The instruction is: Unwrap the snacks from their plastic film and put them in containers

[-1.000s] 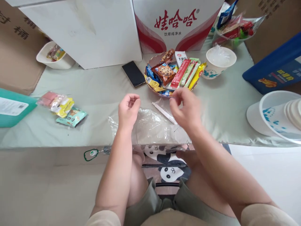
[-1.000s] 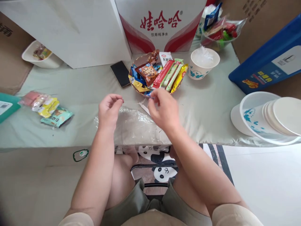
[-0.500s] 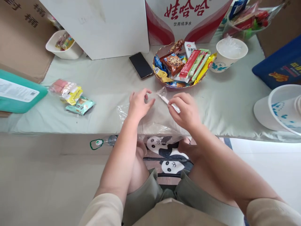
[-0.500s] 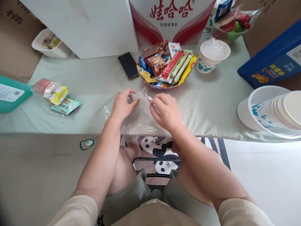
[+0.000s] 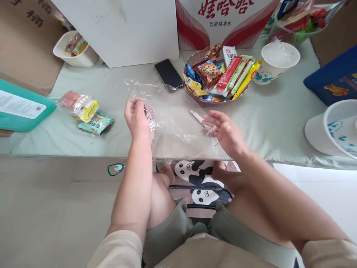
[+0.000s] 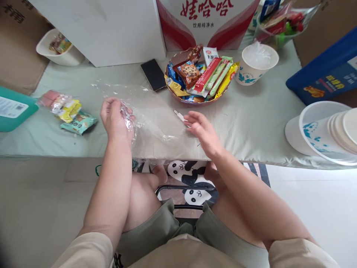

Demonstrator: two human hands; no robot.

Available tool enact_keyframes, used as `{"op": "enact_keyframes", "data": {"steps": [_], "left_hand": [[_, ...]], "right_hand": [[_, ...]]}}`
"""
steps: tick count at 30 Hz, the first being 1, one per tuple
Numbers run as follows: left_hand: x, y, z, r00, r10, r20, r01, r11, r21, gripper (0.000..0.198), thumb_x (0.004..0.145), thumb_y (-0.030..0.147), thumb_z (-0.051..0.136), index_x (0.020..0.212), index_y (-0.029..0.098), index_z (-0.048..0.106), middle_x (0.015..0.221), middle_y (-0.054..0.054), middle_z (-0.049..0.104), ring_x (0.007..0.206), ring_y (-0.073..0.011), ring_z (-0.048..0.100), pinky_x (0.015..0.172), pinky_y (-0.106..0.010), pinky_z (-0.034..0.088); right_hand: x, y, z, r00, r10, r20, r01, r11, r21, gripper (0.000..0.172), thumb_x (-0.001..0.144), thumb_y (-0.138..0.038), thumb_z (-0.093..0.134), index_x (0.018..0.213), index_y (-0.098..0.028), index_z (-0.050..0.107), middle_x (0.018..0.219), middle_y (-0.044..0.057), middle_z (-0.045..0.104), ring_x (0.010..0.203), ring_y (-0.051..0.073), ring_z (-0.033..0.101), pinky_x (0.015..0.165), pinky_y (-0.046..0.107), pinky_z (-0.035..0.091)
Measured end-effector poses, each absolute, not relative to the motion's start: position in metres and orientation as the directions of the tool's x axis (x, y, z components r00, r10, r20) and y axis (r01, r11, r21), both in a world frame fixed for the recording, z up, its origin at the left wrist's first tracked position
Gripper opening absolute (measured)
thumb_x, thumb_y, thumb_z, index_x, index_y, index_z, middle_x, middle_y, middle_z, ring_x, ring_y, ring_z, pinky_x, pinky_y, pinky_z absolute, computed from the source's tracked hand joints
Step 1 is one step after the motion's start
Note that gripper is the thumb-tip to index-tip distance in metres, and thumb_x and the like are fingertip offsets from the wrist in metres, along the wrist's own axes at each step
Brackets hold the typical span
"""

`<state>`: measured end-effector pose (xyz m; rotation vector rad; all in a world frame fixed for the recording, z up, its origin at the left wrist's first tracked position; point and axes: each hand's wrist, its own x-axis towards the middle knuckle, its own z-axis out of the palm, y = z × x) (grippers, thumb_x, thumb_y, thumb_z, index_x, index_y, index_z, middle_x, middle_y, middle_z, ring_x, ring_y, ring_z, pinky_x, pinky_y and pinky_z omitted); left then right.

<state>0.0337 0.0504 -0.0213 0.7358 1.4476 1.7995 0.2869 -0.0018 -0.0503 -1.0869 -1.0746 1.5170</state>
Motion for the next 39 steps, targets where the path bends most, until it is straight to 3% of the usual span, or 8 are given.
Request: {"op": "enact_keyframes", "data": {"steps": [4,9,13,17,25,30,34,39], "left_hand": [[0.033,0.051,-0.028,-0.628,0.778,0.034,-0.127,-0.145,0.981,0.031,0.086,0.04,0.073,0.081,0.025,0.047,0.07,0.005,0.049,0.053,-0.008,0.047,0.046,-0.023,0.031],[0.028,0.051,-0.028,-0.624,0.778,0.072,-0.096,-0.168,0.981,0.027,0.092,0.039,0.069,0.084,0.025,0.047,0.076,0.003,0.059,0.056,-0.0082,0.053,0.048,-0.022,0.036],[0.023,0.048,-0.028,-0.552,0.821,0.147,-0.066,-0.218,0.974,0.027,0.093,0.042,0.071,0.084,0.025,0.053,0.073,0.003,0.063,0.056,-0.0092,0.056,0.05,-0.022,0.04],[0.022,0.045,-0.029,-0.496,0.858,0.135,-0.024,-0.169,0.985,0.033,0.092,0.049,0.075,0.08,0.025,0.057,0.059,0.005,0.056,0.049,-0.0099,0.052,0.047,-0.024,0.037],[0.029,0.044,-0.03,-0.46,0.884,0.081,0.0,-0.091,0.996,0.031,0.098,0.041,0.068,0.075,0.023,0.059,0.044,0.009,0.034,0.035,-0.0073,0.031,0.037,-0.024,0.02],[0.029,0.045,-0.033,-0.422,0.904,0.066,0.003,-0.072,0.997,0.03,0.095,0.04,0.071,0.074,0.021,0.063,0.041,0.01,0.033,0.033,-0.006,0.027,0.035,-0.023,0.015],[0.031,0.044,-0.033,-0.356,0.935,-0.002,-0.007,-0.001,1.0,0.025,0.093,0.035,0.071,0.074,0.021,0.065,0.039,0.01,0.034,0.032,-0.0062,0.024,0.034,-0.023,0.013],[0.032,0.043,-0.03,-0.349,0.937,-0.032,0.001,0.035,0.999,0.024,0.092,0.032,0.069,0.072,0.021,0.063,0.04,0.01,0.033,0.032,-0.0068,0.024,0.034,-0.023,0.015]], "right_hand": [[0.271,-0.014,-0.053,-0.302,0.949,-0.09,-0.041,-0.107,-0.993,0.089,0.061,-0.06,0.092,0.135,-0.03,0.053,0.142,0.013,0.067,0.128,0.028,0.067,0.105,0.051,0.056],[0.264,-0.01,-0.054,-0.042,0.991,-0.127,0.151,-0.119,-0.981,0.022,0.082,-0.037,0.069,0.098,-0.023,0.065,0.09,0.003,0.075,0.07,0.014,0.07,0.065,0.03,0.056],[0.277,0.001,-0.042,0.259,0.966,0.024,0.168,-0.021,-0.986,0.007,0.087,-0.031,0.061,0.089,-0.024,0.064,0.082,-0.002,0.07,0.051,0.008,0.058,0.049,0.023,0.047],[0.294,0.009,-0.036,0.394,0.909,0.137,0.156,0.081,-0.985,0.009,0.091,-0.033,0.061,0.087,-0.025,0.061,0.083,-0.002,0.067,0.046,0.007,0.052,0.044,0.024,0.042],[0.32,0.021,-0.047,0.49,0.869,0.065,0.049,0.047,-0.998,0.02,0.094,-0.046,0.065,0.09,-0.026,0.061,0.066,-0.005,0.059,0.037,0.007,0.03,0.035,0.025,0.025],[0.334,0.025,-0.05,0.516,0.855,0.056,0.026,0.05,-0.998,0.028,0.09,-0.053,0.069,0.088,-0.026,0.061,0.06,-0.007,0.054,0.037,0.007,0.034,0.035,0.024,0.027],[0.336,0.026,-0.05,0.469,0.874,-0.123,-0.123,-0.074,-0.99,0.034,0.089,-0.057,0.069,0.082,-0.024,0.061,0.061,-0.005,0.055,0.041,0.009,0.046,0.037,0.024,0.034],[0.333,0.024,-0.04,0.367,0.891,-0.268,-0.178,-0.215,-0.96,0.026,0.079,-0.036,0.081,0.076,-0.022,0.06,0.067,-0.004,0.064,0.052,0.009,0.061,0.046,0.021,0.049]]}}
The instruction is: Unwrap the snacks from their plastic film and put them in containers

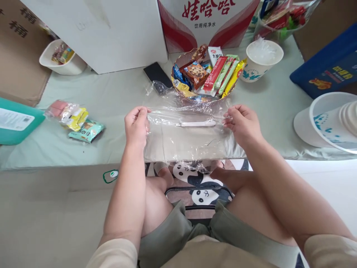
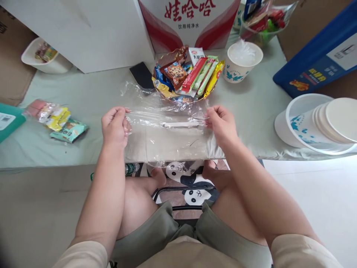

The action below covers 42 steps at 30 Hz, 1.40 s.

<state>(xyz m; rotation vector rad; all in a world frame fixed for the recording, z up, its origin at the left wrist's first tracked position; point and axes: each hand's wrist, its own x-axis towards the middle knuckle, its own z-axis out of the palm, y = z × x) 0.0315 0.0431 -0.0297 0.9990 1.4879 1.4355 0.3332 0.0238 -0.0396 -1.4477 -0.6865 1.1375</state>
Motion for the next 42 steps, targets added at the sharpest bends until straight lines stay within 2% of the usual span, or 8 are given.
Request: {"op": "enact_keyframes", "data": {"steps": [3,9,13,17,21,29,35,42], "left_hand": [[0.03,0.044,-0.03,-0.37,0.928,-0.047,0.003,0.052,0.999,0.02,0.088,0.023,0.065,0.067,0.02,0.064,0.041,0.009,0.034,0.036,-0.0066,0.026,0.036,-0.021,0.018],[0.03,0.046,-0.033,-0.355,0.931,-0.082,-0.021,0.08,0.997,0.01,0.077,0.022,0.068,0.068,0.019,0.068,0.057,0.004,0.053,0.05,-0.0073,0.046,0.044,-0.017,0.033],[0.032,0.044,-0.028,-0.248,0.938,-0.241,-0.11,0.22,0.969,0.015,0.071,0.026,0.076,0.083,0.02,0.069,0.087,-0.002,0.073,0.072,-0.0126,0.068,0.059,-0.021,0.054],[0.037,0.042,-0.026,-0.219,0.925,-0.311,-0.063,0.304,0.95,0.017,0.068,0.014,0.074,0.079,0.019,0.061,0.078,-0.001,0.072,0.064,-0.0123,0.069,0.055,-0.021,0.052],[0.039,0.042,-0.029,-0.245,0.933,-0.262,-0.067,0.253,0.965,0.021,0.067,0.004,0.067,0.076,0.019,0.055,0.081,0.001,0.074,0.065,-0.0103,0.071,0.057,-0.018,0.053],[0.01,0.05,-0.055,-0.275,0.954,-0.117,-0.021,0.115,0.993,0.031,0.07,0.009,0.078,0.074,0.021,0.049,0.1,-0.003,0.074,0.088,-0.017,0.077,0.07,-0.025,0.061],[-0.008,0.037,-0.05,-0.021,0.998,0.052,0.143,-0.049,0.988,0.042,0.058,0.02,0.09,0.094,0.023,0.068,0.134,-0.008,0.071,0.13,-0.0286,0.066,0.106,-0.041,0.055],[-0.014,0.025,-0.045,-0.084,0.994,0.068,0.057,-0.064,0.996,0.027,0.063,0.033,0.093,0.067,0.023,0.068,0.107,-0.005,0.075,0.117,-0.025,0.067,0.109,-0.043,0.049]], "right_hand": [[0.335,0.023,-0.036,0.416,0.88,-0.229,-0.087,-0.213,-0.973,0.026,0.081,-0.034,0.08,0.077,-0.022,0.058,0.062,-0.007,0.059,0.045,0.006,0.054,0.041,0.017,0.042],[0.341,0.025,-0.047,0.419,0.899,-0.13,-0.068,-0.111,-0.991,0.028,0.086,-0.043,0.077,0.083,-0.024,0.056,0.078,-0.004,0.068,0.062,0.009,0.068,0.051,0.018,0.05],[0.343,0.023,-0.051,0.382,0.915,0.132,0.059,0.118,-0.991,0.028,0.091,-0.05,0.072,0.089,-0.027,0.057,0.089,-0.001,0.072,0.078,0.014,0.073,0.064,0.026,0.057],[0.341,0.015,-0.043,0.289,0.846,0.449,0.198,0.406,-0.892,0.029,0.095,-0.057,0.067,0.094,-0.029,0.059,0.1,0.002,0.072,0.098,0.021,0.074,0.083,0.039,0.061],[0.337,-0.002,-0.032,0.124,0.773,0.622,0.28,0.574,-0.769,0.015,0.101,-0.044,0.061,0.094,-0.03,0.059,0.102,0.003,0.072,0.107,0.025,0.073,0.099,0.049,0.058],[0.342,-0.015,-0.039,-0.186,0.715,0.674,0.323,0.692,-0.645,0.006,0.093,-0.023,0.058,0.089,-0.027,0.058,0.101,0.004,0.076,0.106,0.028,0.074,0.097,0.051,0.059],[0.349,-0.018,-0.043,-0.372,0.663,0.649,0.37,0.748,-0.551,0.013,0.08,-0.015,0.059,0.085,-0.026,0.057,0.102,0.005,0.078,0.107,0.03,0.075,0.091,0.05,0.059],[0.347,-0.02,-0.048,-0.378,0.687,0.62,0.364,0.727,-0.583,0.01,0.083,-0.017,0.056,0.085,-0.026,0.055,0.099,0.005,0.078,0.105,0.029,0.076,0.091,0.05,0.058]]}}
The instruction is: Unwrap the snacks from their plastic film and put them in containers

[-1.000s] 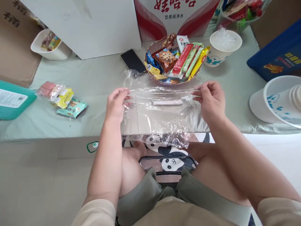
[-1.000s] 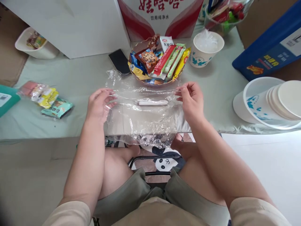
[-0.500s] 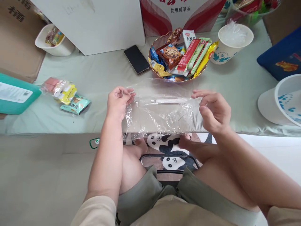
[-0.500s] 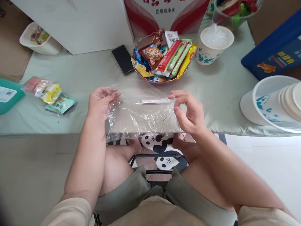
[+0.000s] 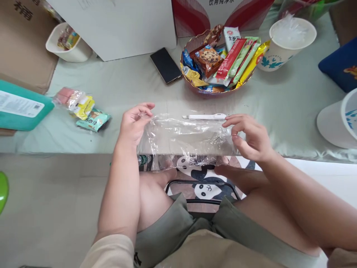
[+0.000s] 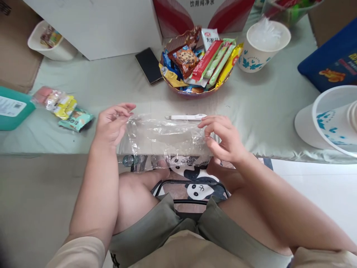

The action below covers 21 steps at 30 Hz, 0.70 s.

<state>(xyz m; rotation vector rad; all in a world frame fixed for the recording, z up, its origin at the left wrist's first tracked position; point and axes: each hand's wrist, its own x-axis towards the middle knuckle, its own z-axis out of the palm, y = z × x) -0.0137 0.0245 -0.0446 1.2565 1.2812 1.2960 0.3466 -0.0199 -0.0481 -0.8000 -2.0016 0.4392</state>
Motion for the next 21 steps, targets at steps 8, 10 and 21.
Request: {"op": "enact_keyframes", "data": {"steps": [8,10,21], "left_hand": [[-0.014,0.026,-0.035,-0.132,0.991,0.028,-0.215,-0.057,0.975,0.049,0.056,0.029,0.098,0.058,0.017,0.05,0.101,-0.002,0.068,0.108,-0.0191,0.067,0.09,-0.031,0.051],[-0.015,0.024,-0.029,-0.126,0.992,0.018,-0.197,-0.043,0.979,0.049,0.055,0.027,0.097,0.055,0.016,0.05,0.104,-0.001,0.068,0.11,-0.0187,0.066,0.094,-0.032,0.051],[-0.038,-0.015,-0.022,0.048,0.999,-0.015,0.16,0.007,0.987,0.04,0.053,0.028,0.098,0.088,0.028,0.079,0.136,-0.006,0.068,0.139,-0.0316,0.057,0.114,-0.047,0.047]], "right_hand": [[0.337,-0.023,-0.048,-0.347,0.697,0.628,0.333,0.718,-0.612,0.016,0.078,-0.014,0.056,0.087,-0.027,0.057,0.098,0.004,0.076,0.101,0.028,0.073,0.09,0.048,0.058],[0.336,-0.023,-0.049,-0.372,0.692,0.619,0.338,0.722,-0.604,0.019,0.075,-0.012,0.056,0.086,-0.028,0.057,0.098,0.003,0.076,0.102,0.028,0.073,0.09,0.048,0.058],[0.349,-0.017,-0.051,-0.42,0.74,0.525,0.391,0.67,-0.631,0.016,0.074,-0.014,0.057,0.081,-0.028,0.059,0.109,0.005,0.073,0.103,0.029,0.07,0.091,0.053,0.057]]}}
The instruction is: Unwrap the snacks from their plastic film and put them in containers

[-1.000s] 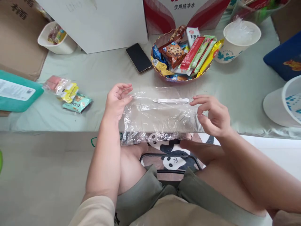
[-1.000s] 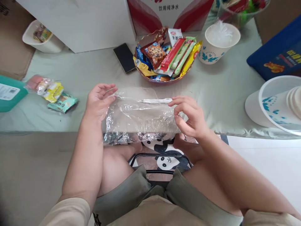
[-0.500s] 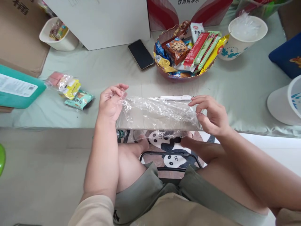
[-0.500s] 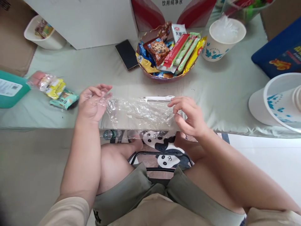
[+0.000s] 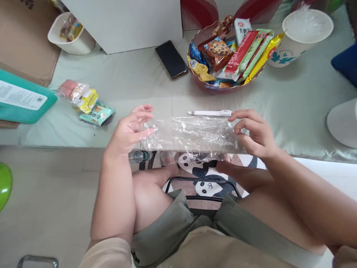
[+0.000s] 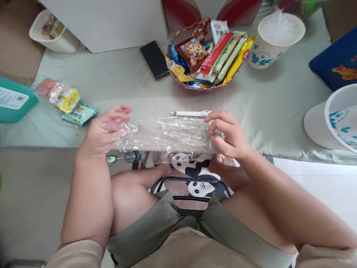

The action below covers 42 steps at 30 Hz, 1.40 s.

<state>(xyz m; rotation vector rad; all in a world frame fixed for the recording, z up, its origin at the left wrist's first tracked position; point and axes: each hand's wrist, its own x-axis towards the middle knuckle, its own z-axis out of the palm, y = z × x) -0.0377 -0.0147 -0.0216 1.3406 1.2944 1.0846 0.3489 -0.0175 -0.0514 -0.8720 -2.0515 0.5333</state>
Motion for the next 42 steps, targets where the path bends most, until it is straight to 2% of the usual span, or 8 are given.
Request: {"op": "enact_keyframes", "data": {"steps": [3,7,12,18,26,31,35,42], "left_hand": [[-0.038,-0.017,-0.033,-0.042,0.996,-0.083,0.212,0.09,0.973,0.072,0.05,0.016,0.092,0.118,0.032,0.07,0.116,-0.005,0.074,0.106,-0.0239,0.072,0.081,-0.032,0.057],[-0.036,-0.006,-0.05,-0.249,0.968,-0.015,0.323,0.098,0.941,0.03,0.061,0.014,0.081,0.089,0.02,0.072,0.076,0.0,0.069,0.071,-0.0134,0.063,0.066,-0.025,0.05],[-0.029,0.022,-0.063,-0.356,0.923,0.149,0.169,-0.093,0.981,0.026,0.065,0.024,0.086,0.065,0.023,0.06,0.079,0.001,0.068,0.078,-0.0137,0.064,0.076,-0.028,0.053],[-0.034,0.031,-0.056,-0.445,0.888,0.116,0.168,-0.045,0.985,0.048,0.055,0.019,0.096,0.088,0.027,0.061,0.079,0.005,0.061,0.069,-0.0095,0.058,0.067,-0.022,0.048],[-0.047,0.003,-0.036,-0.281,0.876,-0.391,-0.01,0.405,0.914,0.047,0.082,0.065,0.076,0.071,0.022,0.063,0.07,-0.006,0.069,0.053,-0.0125,0.057,0.043,-0.025,0.031],[-0.043,-0.008,-0.024,-0.189,0.91,-0.368,0.054,0.384,0.922,0.026,0.074,0.026,0.089,0.066,0.019,0.065,0.063,-0.003,0.063,0.046,-0.006,0.041,0.039,-0.023,0.02],[-0.046,-0.018,-0.011,-0.215,0.908,-0.358,-0.026,0.361,0.932,0.025,0.075,0.022,0.084,0.064,0.019,0.062,0.063,-0.002,0.06,0.047,-0.0058,0.043,0.038,-0.021,0.019],[-0.037,-0.048,-0.008,-0.24,0.845,-0.477,-0.131,0.459,0.879,0.02,0.07,0.02,0.081,0.066,0.019,0.062,0.08,-0.007,0.074,0.068,-0.0135,0.067,0.052,-0.021,0.046]], "right_hand": [[0.347,-0.021,-0.051,-0.4,0.756,0.518,0.379,0.651,-0.658,0.014,0.075,-0.014,0.056,0.08,-0.027,0.058,0.109,0.006,0.073,0.1,0.028,0.07,0.088,0.052,0.058],[0.346,-0.024,-0.052,-0.388,0.756,0.527,0.355,0.651,-0.671,0.011,0.075,-0.015,0.056,0.077,-0.026,0.058,0.106,0.006,0.073,0.099,0.028,0.07,0.086,0.051,0.058],[0.343,-0.024,-0.053,-0.437,0.738,0.515,0.353,0.667,-0.656,0.011,0.074,-0.015,0.055,0.075,-0.025,0.057,0.108,0.006,0.071,0.101,0.029,0.07,0.087,0.051,0.058],[0.333,-0.022,-0.054,-0.555,0.649,0.52,0.309,0.741,-0.596,0.018,0.07,-0.01,0.054,0.079,-0.026,0.057,0.111,0.005,0.07,0.098,0.027,0.067,0.084,0.048,0.056],[0.325,-0.025,-0.063,-0.615,0.613,0.496,0.29,0.761,-0.58,0.02,0.071,-0.008,0.053,0.079,-0.026,0.055,0.109,0.004,0.07,0.093,0.025,0.067,0.08,0.046,0.056],[0.322,-0.024,-0.065,-0.627,0.607,0.489,0.265,0.756,-0.598,0.02,0.069,-0.007,0.052,0.077,-0.025,0.056,0.108,0.006,0.069,0.101,0.025,0.069,0.084,0.043,0.059],[0.324,-0.021,-0.067,-0.639,0.6,0.481,0.249,0.753,-0.609,0.019,0.069,-0.008,0.053,0.076,-0.025,0.057,0.108,0.006,0.069,0.107,0.026,0.069,0.09,0.044,0.06],[0.339,-0.017,-0.075,-0.597,0.671,0.44,0.292,0.693,-0.659,0.012,0.071,-0.014,0.056,0.076,-0.025,0.059,0.113,0.007,0.07,0.11,0.027,0.069,0.094,0.047,0.06]]}}
